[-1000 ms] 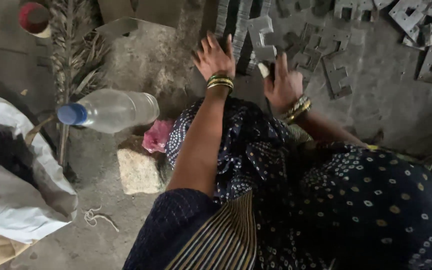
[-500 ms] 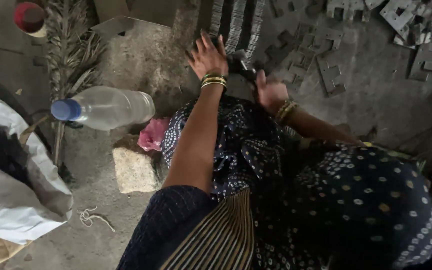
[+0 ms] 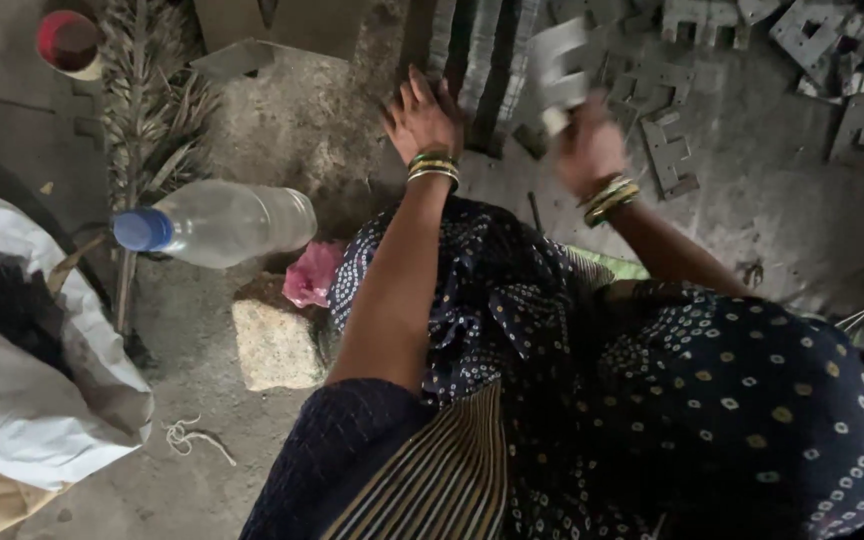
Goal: The person picks up metal plates one at a time from a scattered pile, wipes each one with a small cloth, and stacks them into organized piles.
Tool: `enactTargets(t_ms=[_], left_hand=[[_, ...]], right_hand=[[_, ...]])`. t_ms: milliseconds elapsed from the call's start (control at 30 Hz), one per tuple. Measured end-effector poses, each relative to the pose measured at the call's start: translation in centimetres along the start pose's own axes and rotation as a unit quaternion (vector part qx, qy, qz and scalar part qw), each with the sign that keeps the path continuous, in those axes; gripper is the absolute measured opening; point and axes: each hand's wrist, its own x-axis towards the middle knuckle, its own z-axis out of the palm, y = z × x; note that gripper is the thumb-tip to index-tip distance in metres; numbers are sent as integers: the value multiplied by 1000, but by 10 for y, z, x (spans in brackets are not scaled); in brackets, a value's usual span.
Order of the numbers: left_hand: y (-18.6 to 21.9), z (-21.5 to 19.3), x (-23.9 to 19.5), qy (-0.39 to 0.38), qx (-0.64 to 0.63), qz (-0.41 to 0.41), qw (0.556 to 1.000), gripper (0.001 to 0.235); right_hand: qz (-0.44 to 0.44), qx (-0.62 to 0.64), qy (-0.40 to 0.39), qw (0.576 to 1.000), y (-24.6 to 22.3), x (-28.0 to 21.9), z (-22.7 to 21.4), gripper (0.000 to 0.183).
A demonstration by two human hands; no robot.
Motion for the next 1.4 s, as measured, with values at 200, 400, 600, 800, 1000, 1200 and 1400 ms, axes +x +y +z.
enactTargets(t_ms=[200, 400, 600, 800, 1000, 1200, 1400], left_hand=[[1, -9, -2, -1, -16, 26, 1000, 55], [-1, -14, -3, 3, -31, 55, 998, 53], [1, -18, -3, -28, -40, 34, 998, 54], [1, -16, 1, -37, -57, 31, 997, 54], [-1, -14, -2, -23, -45, 33, 998, 53], [8, -32, 0, -43, -30, -4, 999, 54], [37, -54, -26, 141, -127, 288, 939, 50]], right_hand=[[340, 457, 234, 788, 34, 0, 7, 23], [186, 235, 80, 951, -5, -16, 113, 32], [257, 451, 234, 822, 57, -4, 74, 30], [106, 224, 101, 964, -13, -2, 97, 28], [184, 352, -96, 913, 33, -25, -5, 31], [184, 99, -232, 950, 42, -75, -74, 35], [164, 59, -257, 950, 70, -129, -100, 35]])
